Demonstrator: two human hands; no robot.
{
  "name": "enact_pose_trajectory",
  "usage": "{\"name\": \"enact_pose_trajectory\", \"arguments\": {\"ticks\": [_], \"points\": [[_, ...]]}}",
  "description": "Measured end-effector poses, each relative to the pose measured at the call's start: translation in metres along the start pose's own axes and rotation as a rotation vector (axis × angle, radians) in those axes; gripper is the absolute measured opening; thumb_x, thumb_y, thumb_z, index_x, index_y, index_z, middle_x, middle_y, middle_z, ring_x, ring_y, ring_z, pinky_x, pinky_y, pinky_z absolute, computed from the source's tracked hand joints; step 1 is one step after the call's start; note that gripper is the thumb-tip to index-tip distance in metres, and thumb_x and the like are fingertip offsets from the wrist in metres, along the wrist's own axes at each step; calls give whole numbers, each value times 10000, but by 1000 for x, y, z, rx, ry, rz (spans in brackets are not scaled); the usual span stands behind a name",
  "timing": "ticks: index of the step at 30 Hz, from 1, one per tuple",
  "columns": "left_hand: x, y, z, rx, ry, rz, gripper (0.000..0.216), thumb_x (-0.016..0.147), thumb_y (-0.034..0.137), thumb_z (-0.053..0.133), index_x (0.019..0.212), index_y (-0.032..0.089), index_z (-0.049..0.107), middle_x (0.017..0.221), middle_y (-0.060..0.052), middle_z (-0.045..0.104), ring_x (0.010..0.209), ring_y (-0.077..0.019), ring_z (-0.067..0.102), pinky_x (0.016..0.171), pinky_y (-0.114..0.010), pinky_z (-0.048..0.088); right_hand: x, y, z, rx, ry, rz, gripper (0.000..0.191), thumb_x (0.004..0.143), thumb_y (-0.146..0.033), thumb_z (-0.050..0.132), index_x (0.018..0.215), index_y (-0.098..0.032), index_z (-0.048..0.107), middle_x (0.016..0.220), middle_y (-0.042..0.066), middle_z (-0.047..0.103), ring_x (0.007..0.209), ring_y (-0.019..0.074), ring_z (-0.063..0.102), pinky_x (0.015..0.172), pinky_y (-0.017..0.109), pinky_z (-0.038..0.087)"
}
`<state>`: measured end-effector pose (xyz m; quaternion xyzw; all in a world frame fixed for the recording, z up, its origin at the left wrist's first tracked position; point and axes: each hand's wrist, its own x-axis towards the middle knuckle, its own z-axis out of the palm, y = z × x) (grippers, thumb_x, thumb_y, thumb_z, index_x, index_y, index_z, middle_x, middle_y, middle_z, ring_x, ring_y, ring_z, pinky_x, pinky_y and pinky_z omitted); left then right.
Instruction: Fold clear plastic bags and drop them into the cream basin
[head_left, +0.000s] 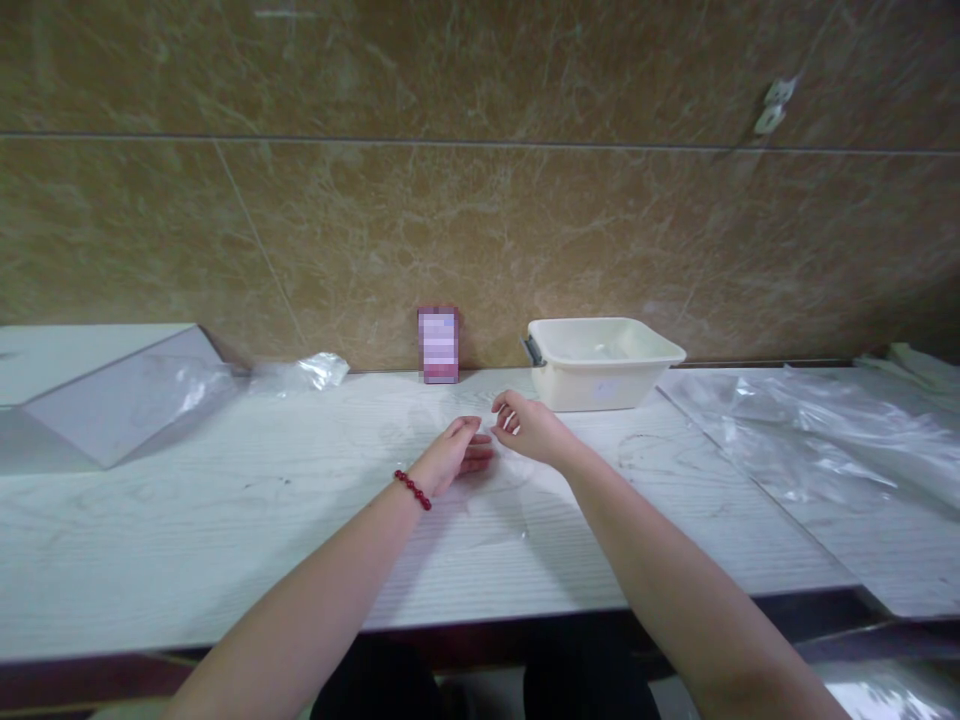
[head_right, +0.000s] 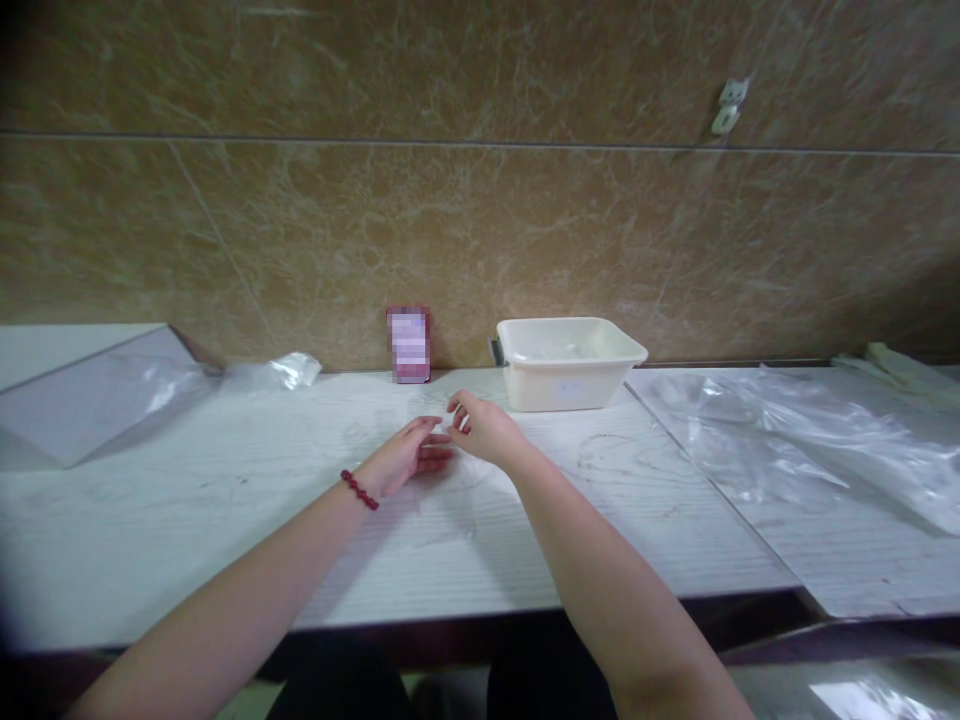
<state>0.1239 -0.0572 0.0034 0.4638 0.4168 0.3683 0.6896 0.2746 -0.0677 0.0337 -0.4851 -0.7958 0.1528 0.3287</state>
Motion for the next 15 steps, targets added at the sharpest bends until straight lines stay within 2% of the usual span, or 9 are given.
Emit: {"name": "enact_pose_trajectory", "arguments": {"ticks": [6,11,15], "points": [[-3,2,1,18,-39,20,304,763,417,418,999,230,459,696,-2,535,619,-110,573,589,-242,458,-1,-2,1,-2,-18,-27,235,658,-190,526,875,-189,436,698,-31,568,538,56,510,523,172,377],[-5,8,-1,95,31,-7,316,775,419,385,911,167,518,602,0,513,472,-81,510,471,-209,426,0,-1,4,7,-17,-61,223,663,-188,530,866,-190,437,700,-23,580,537,61,514,515,177,379],[-7,12,-3,84,-14,-62,342,770,445,389,868,145,518,540,-1,510,447,-85,499,446,-202,411,0,1,6,5,-19,-71,216,666,-204,538,859,-191,441,688,-21,581,538,66,518,512,179,382]]}}
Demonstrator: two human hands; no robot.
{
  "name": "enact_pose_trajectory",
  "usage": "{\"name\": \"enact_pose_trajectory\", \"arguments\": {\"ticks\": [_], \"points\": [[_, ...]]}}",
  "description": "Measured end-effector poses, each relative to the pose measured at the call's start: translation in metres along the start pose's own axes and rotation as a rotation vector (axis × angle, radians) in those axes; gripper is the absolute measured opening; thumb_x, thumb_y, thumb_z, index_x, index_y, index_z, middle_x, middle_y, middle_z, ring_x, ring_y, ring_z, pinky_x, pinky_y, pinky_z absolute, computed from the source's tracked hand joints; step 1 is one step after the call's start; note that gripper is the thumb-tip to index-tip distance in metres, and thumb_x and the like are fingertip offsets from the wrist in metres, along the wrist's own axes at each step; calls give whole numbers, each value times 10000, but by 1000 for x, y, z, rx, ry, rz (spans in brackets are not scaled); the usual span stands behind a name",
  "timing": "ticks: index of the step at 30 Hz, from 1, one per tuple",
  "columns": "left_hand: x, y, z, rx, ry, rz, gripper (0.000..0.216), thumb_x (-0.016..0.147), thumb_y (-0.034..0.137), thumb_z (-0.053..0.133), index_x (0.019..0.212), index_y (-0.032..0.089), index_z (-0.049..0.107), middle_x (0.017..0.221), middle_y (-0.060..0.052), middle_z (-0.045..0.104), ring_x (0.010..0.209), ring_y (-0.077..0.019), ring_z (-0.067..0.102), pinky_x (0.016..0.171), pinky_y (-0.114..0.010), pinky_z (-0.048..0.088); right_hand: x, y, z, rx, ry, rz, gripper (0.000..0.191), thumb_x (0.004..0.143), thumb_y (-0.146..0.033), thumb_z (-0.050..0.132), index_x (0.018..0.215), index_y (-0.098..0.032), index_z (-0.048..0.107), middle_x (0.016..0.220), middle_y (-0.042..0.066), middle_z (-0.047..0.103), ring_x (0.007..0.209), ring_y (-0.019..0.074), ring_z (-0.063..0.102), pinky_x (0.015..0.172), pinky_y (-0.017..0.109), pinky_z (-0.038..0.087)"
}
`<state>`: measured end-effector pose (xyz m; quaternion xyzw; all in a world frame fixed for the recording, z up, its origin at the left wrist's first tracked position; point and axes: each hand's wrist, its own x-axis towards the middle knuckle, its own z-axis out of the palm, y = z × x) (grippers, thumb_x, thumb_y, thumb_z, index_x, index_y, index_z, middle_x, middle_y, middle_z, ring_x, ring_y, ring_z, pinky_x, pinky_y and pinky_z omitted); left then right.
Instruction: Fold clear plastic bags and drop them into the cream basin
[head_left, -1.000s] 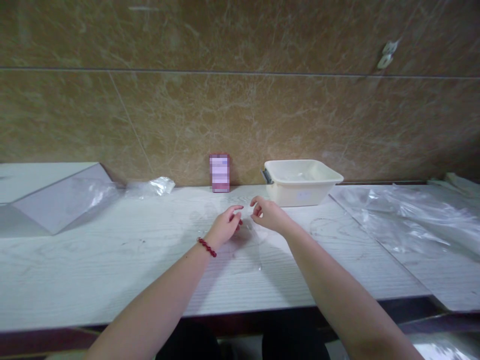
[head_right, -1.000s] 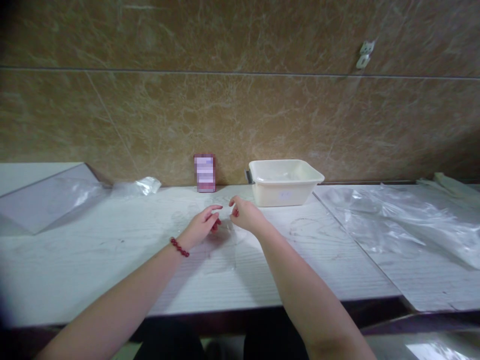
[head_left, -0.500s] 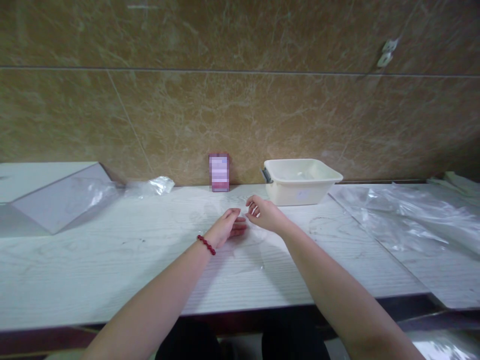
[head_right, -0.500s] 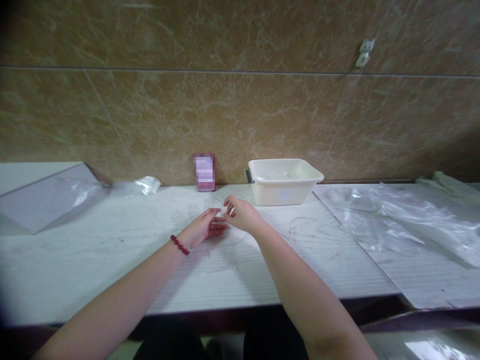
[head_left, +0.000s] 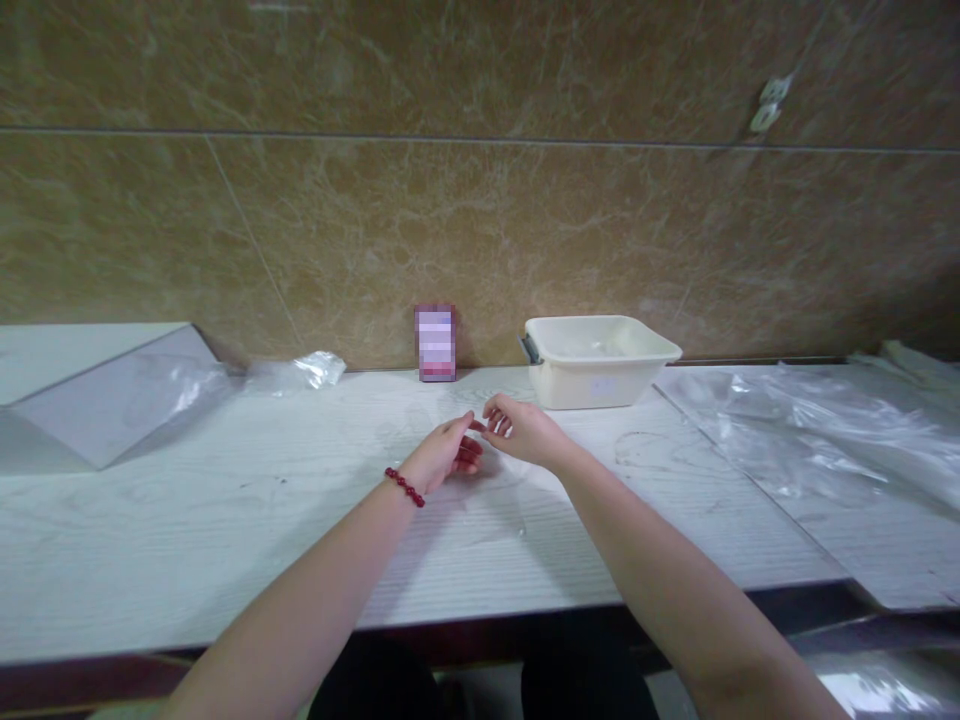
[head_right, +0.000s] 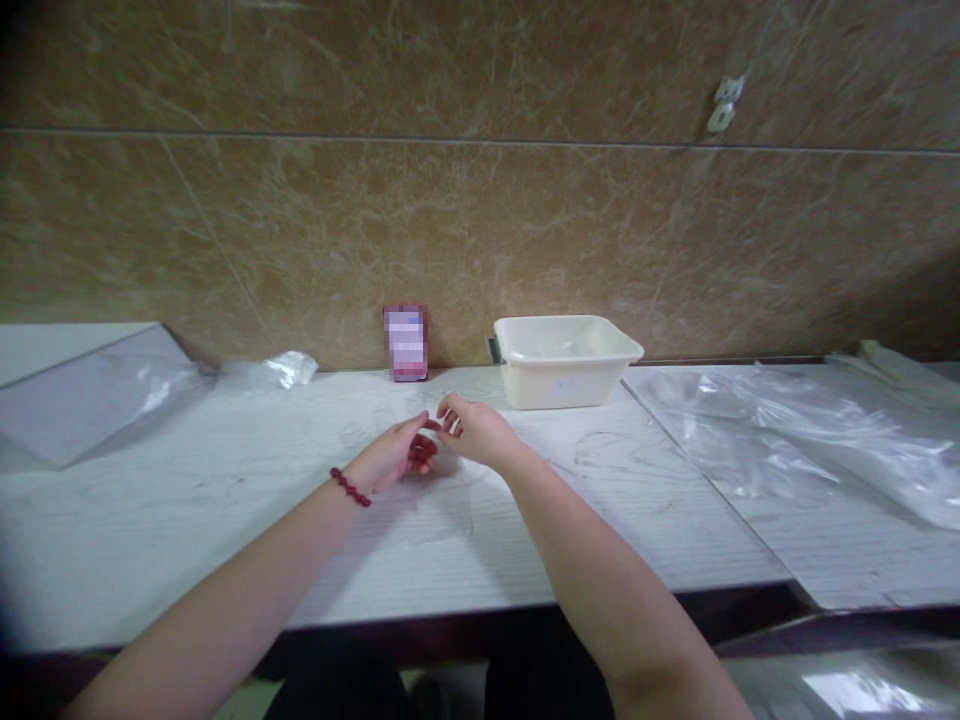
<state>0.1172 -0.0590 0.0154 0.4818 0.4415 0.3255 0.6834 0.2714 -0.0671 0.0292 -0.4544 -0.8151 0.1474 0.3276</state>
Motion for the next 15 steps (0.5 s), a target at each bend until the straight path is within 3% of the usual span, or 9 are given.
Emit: {"name": "enact_pose_trajectory", "arguments": {"ticks": [7,15], "points": [[3,-2,-1,-72,-4,-39,293,753,417,447,736,129,493,612,-42,564,539,-111,562,463,-194,421,-1,-3,2,14,-28,-15,192,679,-241,529,849,-191,455,678,-21,573,555,66,518,509,173,375],[5,-6,-5,25,71,-16,107,689,137,539,612,115,468,532,10,517,465,-58,505,510,-194,423,-1,-1,-11,-119,-61,34,147,760,-241,413,844,-180,519,704,8,591,638,88,529,572,187,368]]}}
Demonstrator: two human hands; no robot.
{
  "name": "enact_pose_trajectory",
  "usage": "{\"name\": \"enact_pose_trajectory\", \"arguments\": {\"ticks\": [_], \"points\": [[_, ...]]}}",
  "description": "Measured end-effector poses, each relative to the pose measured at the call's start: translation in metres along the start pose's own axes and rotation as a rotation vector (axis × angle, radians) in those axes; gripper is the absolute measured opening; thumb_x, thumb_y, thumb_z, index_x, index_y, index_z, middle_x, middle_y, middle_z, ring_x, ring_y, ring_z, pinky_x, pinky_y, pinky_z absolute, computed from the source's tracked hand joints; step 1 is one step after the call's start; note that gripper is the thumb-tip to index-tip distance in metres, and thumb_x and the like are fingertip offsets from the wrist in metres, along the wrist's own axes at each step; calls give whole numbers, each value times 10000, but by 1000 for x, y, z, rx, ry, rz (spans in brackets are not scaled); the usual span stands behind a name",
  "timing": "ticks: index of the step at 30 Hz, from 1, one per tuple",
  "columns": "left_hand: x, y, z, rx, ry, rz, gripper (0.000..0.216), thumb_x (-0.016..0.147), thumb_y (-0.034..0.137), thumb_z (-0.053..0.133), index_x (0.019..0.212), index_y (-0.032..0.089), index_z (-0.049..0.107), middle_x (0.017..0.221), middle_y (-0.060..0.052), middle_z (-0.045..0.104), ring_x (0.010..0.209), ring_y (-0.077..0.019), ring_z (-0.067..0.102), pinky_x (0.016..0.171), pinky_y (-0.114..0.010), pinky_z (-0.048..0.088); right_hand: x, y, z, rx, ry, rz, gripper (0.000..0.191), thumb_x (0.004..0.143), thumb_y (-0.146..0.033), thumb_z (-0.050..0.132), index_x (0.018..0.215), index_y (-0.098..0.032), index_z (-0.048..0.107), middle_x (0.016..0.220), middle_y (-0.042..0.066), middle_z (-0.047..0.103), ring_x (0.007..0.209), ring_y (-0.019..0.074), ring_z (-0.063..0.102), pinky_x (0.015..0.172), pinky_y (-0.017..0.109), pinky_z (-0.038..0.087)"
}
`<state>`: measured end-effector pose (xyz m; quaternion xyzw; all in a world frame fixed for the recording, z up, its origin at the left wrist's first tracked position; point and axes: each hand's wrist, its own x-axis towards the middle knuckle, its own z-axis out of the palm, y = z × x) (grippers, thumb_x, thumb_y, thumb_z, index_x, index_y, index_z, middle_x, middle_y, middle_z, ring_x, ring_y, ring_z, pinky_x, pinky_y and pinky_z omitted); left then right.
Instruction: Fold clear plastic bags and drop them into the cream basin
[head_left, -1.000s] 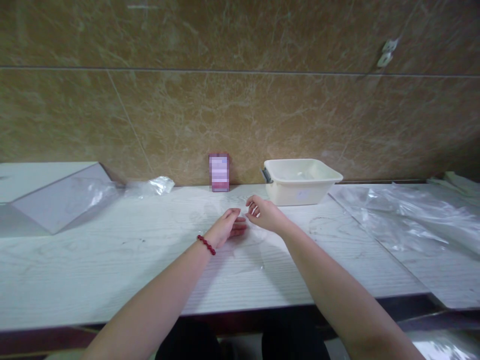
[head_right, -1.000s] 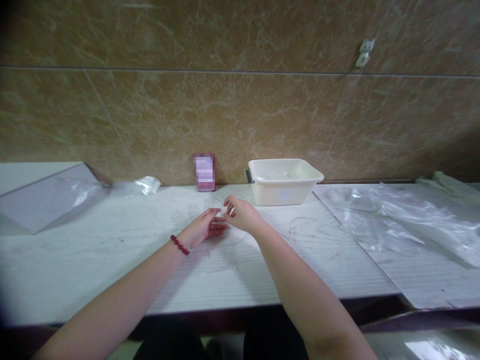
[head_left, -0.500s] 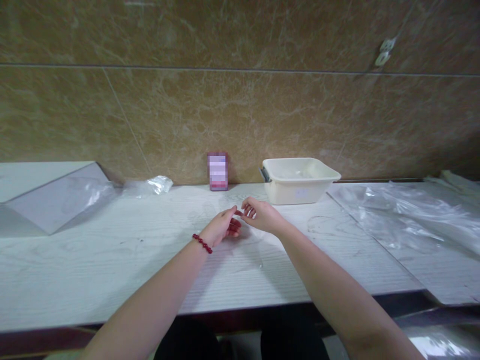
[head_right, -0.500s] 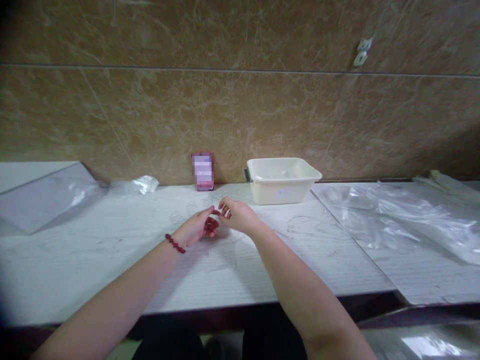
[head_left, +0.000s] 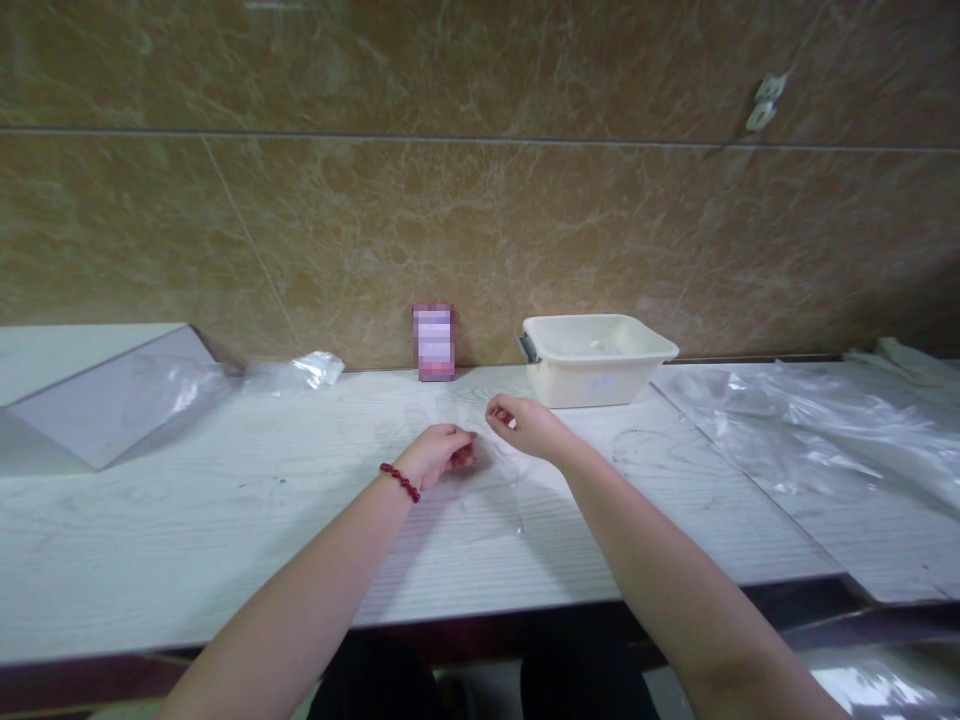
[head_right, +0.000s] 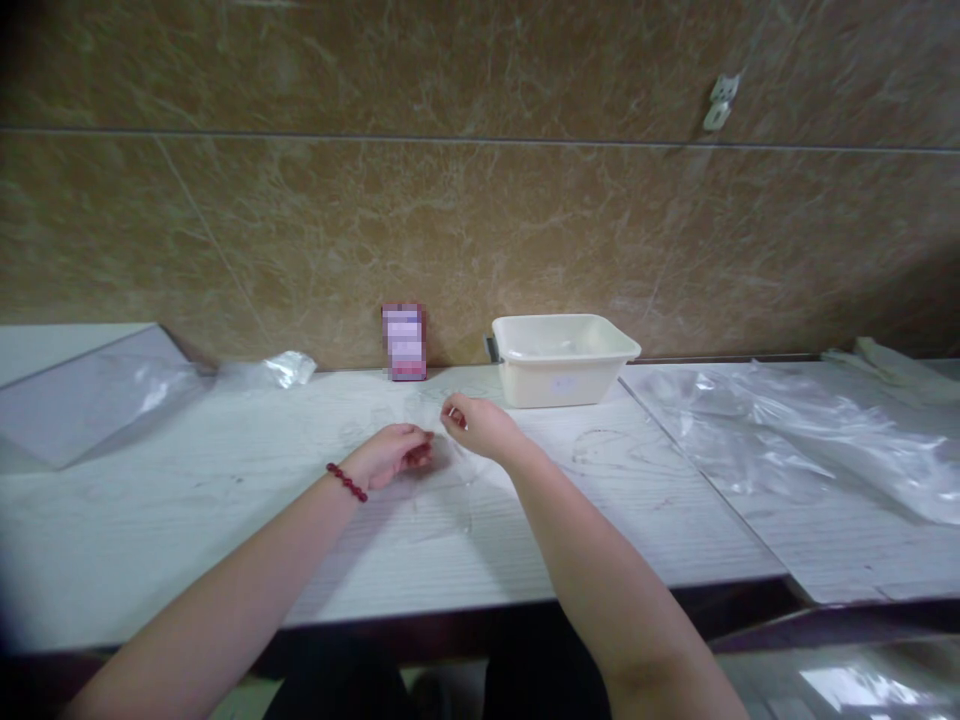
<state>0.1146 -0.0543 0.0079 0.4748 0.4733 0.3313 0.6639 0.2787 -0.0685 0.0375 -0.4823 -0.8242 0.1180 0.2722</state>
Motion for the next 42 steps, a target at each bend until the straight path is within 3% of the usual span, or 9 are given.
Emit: {"name": "enact_pose_trajectory", "arguments": {"ticks": [5,12,25,33,42], "points": [[-1,-1,-2,153,-8,52,132,631,8,504,632,127,447,493,39,494,437,-49,489,470,-167,386,-1,9,-8,-212,-222,5,173,704,-236,477,818,-190,600,765,21,604,654,107,521,582,194,351],[-2,2,-2,534,81,93,147,644,68,501,781,120,511,566,25,527,377,-40,454,369,-147,325,0,7,-8,-267,-467,5,369,629,-374,569,965,-224,600,851,35,600,734,145,530,611,207,357],[2,-2,-11,903,129,186,298,621,146,500,904,135,592,645,-22,607,389,-65,448,382,-175,329,-1,5,-10,-250,-519,67,537,576,-403,609,1075,-217,540,942,55,589,790,177,540,645,227,385],[4,-2,-13,945,133,326,295,572,137,538,852,139,634,845,-62,637,745,-170,562,675,-241,410,-2,2,-8,-251,-524,59,546,581,-429,599,1084,-226,535,938,64,585,798,194,539,658,247,388],[1,0,-12,964,100,298,341,590,151,511,913,114,615,848,-73,633,648,-146,559,590,-224,411,-2,6,-8,-267,-555,27,601,568,-449,607,1112,-212,512,890,61,596,771,185,539,623,234,381]]}}
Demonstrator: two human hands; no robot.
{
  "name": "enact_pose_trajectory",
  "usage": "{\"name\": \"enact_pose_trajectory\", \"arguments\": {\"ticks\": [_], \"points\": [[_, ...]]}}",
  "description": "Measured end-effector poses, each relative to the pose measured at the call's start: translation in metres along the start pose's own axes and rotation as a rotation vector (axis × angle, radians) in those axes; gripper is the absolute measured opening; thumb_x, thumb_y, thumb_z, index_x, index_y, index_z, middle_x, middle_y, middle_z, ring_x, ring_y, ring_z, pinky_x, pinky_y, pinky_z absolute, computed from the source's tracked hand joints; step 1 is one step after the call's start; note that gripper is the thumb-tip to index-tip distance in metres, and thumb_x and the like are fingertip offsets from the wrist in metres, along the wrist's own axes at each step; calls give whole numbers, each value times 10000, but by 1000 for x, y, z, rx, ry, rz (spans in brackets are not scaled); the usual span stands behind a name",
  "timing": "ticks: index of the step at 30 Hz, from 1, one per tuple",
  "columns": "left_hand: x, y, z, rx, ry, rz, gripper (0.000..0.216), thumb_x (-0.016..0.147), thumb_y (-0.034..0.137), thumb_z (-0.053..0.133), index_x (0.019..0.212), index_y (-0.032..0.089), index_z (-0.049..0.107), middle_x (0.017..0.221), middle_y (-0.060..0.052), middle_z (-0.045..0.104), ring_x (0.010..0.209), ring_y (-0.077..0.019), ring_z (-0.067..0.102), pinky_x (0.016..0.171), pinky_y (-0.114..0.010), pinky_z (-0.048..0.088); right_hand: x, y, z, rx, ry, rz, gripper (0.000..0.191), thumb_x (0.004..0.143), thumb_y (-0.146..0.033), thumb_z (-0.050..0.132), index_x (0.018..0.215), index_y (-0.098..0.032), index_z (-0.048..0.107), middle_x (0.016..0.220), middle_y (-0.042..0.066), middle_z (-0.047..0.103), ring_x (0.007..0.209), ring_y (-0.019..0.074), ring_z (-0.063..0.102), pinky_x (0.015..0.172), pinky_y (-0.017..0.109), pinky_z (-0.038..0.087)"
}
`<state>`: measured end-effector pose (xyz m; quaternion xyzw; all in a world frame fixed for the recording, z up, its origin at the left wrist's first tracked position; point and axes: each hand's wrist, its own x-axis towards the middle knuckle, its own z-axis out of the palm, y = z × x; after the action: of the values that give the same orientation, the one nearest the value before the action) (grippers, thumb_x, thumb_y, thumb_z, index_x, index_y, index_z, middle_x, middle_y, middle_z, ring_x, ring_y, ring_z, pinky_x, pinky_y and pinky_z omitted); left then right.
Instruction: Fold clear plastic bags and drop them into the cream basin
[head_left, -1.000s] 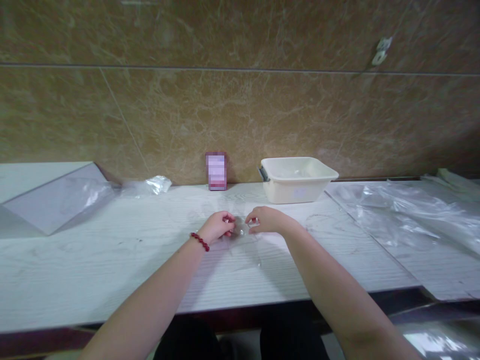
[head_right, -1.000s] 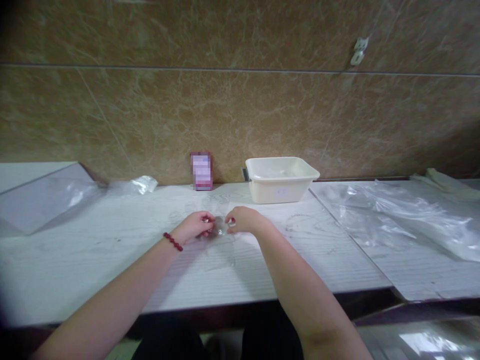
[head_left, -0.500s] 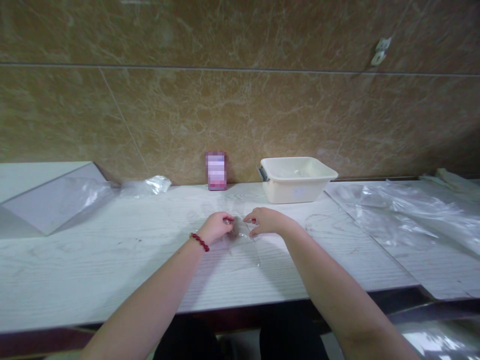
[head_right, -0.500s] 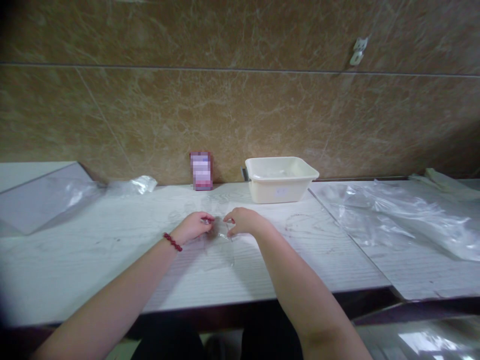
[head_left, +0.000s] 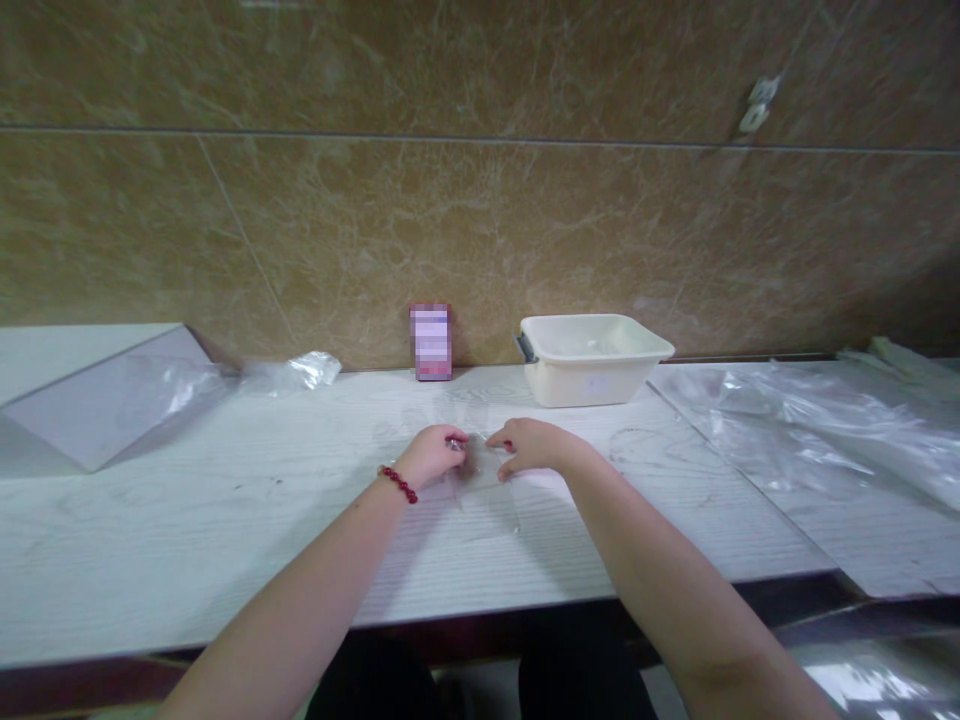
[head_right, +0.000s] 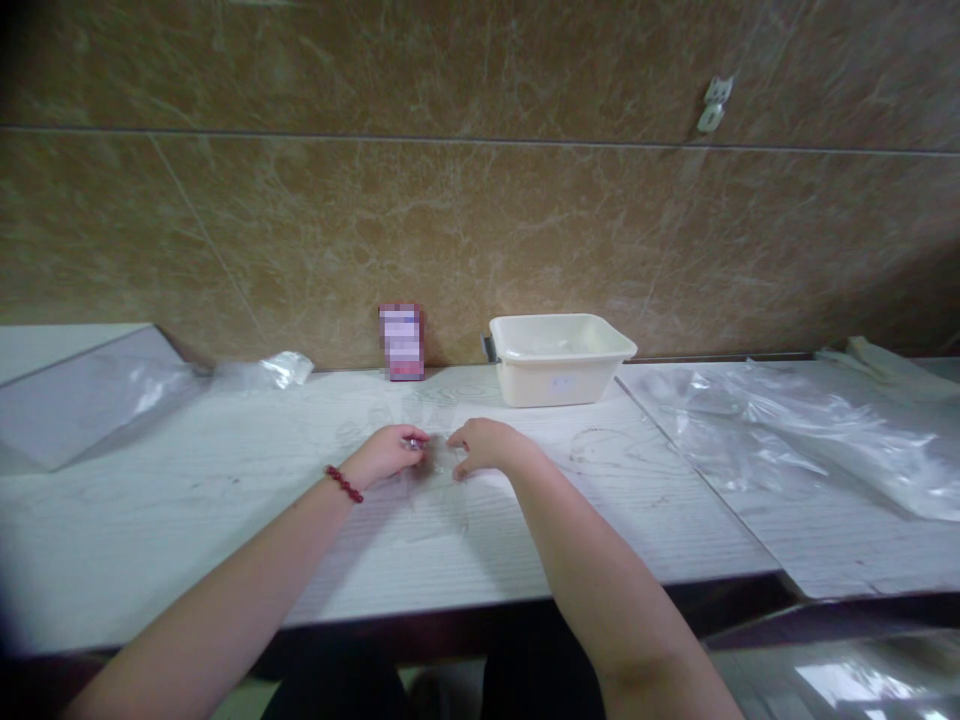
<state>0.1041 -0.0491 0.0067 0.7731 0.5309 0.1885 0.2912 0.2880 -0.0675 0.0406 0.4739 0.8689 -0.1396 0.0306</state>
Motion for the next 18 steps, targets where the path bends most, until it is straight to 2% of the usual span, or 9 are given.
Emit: {"name": "enact_pose_trajectory", "arguments": {"ticks": [4,6,11,18], "points": [[0,0,1,-13,-38,-50,360,607,159,488,948,119,596,788,-66,635,497,-121,524,462,-219,384,0,2,0,10,13,43,560,585,-435,598,1100,-231,521,920,56,595,779,182,543,623,231,379],[1,-1,1,-19,-28,-44,342,604,151,493,926,121,603,787,-66,635,533,-132,539,486,-223,394,0,1,0,24,14,52,561,580,-424,604,1102,-236,519,924,52,597,779,181,545,624,230,380],[2,-2,1,-17,26,14,304,578,111,510,860,128,621,860,-64,631,748,-161,564,662,-223,412,-1,-1,0,36,9,42,579,571,-409,616,1110,-225,513,921,57,597,783,183,544,635,233,384],[3,-2,1,-36,43,-18,251,635,130,481,849,140,611,745,-44,631,632,-138,560,589,-213,413,-1,-2,-1,30,20,40,605,567,-416,620,1126,-217,499,927,60,593,790,186,541,640,235,383]]}}
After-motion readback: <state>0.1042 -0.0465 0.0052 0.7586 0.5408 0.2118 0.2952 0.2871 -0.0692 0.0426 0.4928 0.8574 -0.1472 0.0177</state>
